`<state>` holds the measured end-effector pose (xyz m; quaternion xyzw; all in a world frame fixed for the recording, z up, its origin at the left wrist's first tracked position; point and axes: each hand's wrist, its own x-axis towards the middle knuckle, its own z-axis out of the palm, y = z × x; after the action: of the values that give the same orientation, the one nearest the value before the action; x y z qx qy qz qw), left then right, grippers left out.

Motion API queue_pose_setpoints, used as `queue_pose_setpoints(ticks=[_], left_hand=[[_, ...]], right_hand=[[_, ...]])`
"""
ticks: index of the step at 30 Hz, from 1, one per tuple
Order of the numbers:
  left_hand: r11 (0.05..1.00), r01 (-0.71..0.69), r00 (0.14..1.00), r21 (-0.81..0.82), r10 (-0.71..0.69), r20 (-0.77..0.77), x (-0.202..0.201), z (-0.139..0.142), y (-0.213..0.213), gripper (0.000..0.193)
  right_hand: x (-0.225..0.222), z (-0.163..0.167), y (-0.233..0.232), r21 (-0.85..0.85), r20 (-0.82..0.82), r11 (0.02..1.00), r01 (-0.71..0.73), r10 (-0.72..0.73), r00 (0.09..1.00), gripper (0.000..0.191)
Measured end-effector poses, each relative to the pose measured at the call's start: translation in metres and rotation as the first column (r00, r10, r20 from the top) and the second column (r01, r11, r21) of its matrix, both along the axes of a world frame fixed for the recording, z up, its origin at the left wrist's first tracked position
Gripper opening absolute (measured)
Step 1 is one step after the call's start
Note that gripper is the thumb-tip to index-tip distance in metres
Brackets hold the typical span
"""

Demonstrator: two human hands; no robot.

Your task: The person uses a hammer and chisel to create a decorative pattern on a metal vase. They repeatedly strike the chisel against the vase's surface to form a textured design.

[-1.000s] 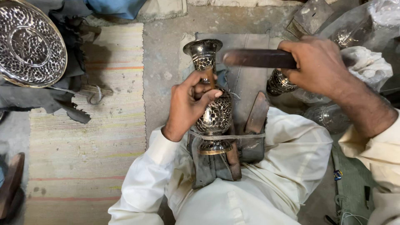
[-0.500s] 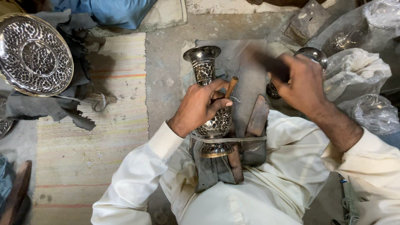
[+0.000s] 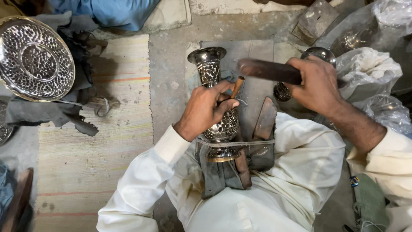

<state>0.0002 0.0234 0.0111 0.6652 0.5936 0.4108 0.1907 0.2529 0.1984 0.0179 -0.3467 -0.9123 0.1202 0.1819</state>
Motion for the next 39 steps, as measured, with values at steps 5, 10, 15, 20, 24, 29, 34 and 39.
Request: queue_pose_setpoints(ticks=[5,10,15,20,24,29,34,39], left_hand=[[1.000,-0.009,1.000,0.028,0.009,0.012,-0.001,-0.001,0.001,0.038],[0.999,0.006,1.000,0.033,-0.007,0.009,-0.001,0.001,0.002,0.036],[1.000,0.008,1.000,-0.005,-0.008,0.001,-0.002,0.001,0.002,0.035],[1.000,0.019,1.000,0.015,-0.019,0.013,-0.001,-0.001,0.001,0.035],[0.999,0.021,0.999,0.038,-0.022,0.027,-0.001,-0.002,0.001,0.035],[0.999,0.029,0.999,-0.023,-0.028,0.017,-0.002,-0.001,0.003,0.037],[0.997,0.006,1.000,-0.082,-0.008,-0.021,-0.004,0.002,0.001,0.040],[0.999,0.016,0.996,-0.033,-0.013,0.086,-0.005,-0.002,-0.004,0.036]], right_hand=[[0.000,-0.002,-0.001,0.163,0.163,0.986,-0.042,0.015,0.986,0.022],[0.002,-0.001,-0.001,-0.073,-0.050,0.997,0.026,-0.030,0.998,0.030],[0.004,-0.005,0.002,-0.105,-0.067,0.991,0.086,-0.094,0.993,0.032],[0.005,-0.011,0.004,0.050,0.061,0.998,0.037,-0.040,0.997,0.023],[0.008,-0.012,0.006,-0.288,-0.193,0.955,0.064,-0.124,0.973,0.021],[0.011,-0.008,0.004,-0.469,-0.306,0.883,0.019,-0.183,0.934,0.022],[0.010,0.001,-0.002,-0.115,-0.237,0.993,0.015,-0.042,0.971,0.021],[0.015,0.009,-0.008,0.126,0.145,0.992,-0.019,0.001,0.989,0.032]])
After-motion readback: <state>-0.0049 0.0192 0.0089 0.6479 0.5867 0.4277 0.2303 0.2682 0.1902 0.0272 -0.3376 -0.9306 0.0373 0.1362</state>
